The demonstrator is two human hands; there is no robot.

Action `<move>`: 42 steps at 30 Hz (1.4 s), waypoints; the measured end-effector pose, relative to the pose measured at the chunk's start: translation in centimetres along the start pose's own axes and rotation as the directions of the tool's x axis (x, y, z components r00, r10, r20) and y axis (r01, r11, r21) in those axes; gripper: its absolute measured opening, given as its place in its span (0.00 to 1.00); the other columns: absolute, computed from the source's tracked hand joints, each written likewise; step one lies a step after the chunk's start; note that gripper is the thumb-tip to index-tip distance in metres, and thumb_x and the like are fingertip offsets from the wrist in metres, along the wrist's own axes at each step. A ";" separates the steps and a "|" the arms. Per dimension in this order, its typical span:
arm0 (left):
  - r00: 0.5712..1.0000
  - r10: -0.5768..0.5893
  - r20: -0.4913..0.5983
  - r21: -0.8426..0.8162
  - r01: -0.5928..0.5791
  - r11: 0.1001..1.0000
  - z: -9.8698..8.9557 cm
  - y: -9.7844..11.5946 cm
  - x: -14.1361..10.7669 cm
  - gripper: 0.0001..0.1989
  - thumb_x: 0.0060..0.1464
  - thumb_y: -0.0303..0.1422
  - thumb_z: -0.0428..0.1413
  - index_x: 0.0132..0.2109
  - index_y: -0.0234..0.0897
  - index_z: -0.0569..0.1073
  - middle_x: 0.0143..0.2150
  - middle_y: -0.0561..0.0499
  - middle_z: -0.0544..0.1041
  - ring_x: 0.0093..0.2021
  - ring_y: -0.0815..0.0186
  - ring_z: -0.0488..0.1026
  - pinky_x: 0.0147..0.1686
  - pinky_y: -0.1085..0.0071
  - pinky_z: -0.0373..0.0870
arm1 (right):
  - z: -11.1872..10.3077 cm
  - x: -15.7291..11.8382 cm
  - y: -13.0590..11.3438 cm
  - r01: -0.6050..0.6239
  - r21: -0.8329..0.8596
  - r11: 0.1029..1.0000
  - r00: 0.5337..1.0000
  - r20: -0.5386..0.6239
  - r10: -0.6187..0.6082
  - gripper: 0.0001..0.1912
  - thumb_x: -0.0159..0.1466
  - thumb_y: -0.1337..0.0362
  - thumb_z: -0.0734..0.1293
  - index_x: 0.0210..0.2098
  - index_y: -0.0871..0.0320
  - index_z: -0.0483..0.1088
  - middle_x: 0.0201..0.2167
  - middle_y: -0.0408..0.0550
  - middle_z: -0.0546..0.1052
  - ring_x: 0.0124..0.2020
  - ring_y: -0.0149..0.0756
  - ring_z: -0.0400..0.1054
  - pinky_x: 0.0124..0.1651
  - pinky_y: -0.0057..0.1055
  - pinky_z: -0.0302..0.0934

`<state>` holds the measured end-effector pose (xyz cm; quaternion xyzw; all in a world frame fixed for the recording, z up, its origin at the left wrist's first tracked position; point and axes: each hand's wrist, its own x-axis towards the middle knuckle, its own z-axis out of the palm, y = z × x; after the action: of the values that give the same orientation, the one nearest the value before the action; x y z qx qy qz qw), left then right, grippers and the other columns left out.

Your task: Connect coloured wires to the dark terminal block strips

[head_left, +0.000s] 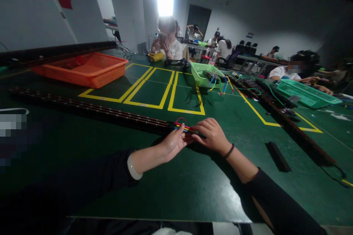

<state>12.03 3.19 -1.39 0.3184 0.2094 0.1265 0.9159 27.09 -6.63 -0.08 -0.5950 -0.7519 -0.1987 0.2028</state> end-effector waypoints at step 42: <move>0.997 0.035 0.067 -0.007 -0.034 0.999 -0.4 -0.3 0.1 0.11 0.59 0.33 0.49 0.43 0.26 0.69 0.37 0.37 0.77 0.40 0.59 0.76 0.53 0.56 0.64 | 4.4 0.2 2.8 -0.625 0.481 0.614 0.764 0.217 0.607 0.21 0.62 0.47 0.60 0.25 0.58 0.68 0.24 0.44 0.70 0.28 0.33 0.63 0.31 0.29 0.55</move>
<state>11.92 3.20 -1.93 0.3234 0.1726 0.1321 0.9210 29.49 -3.49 -3.52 -0.7400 -0.5291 0.1068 0.4013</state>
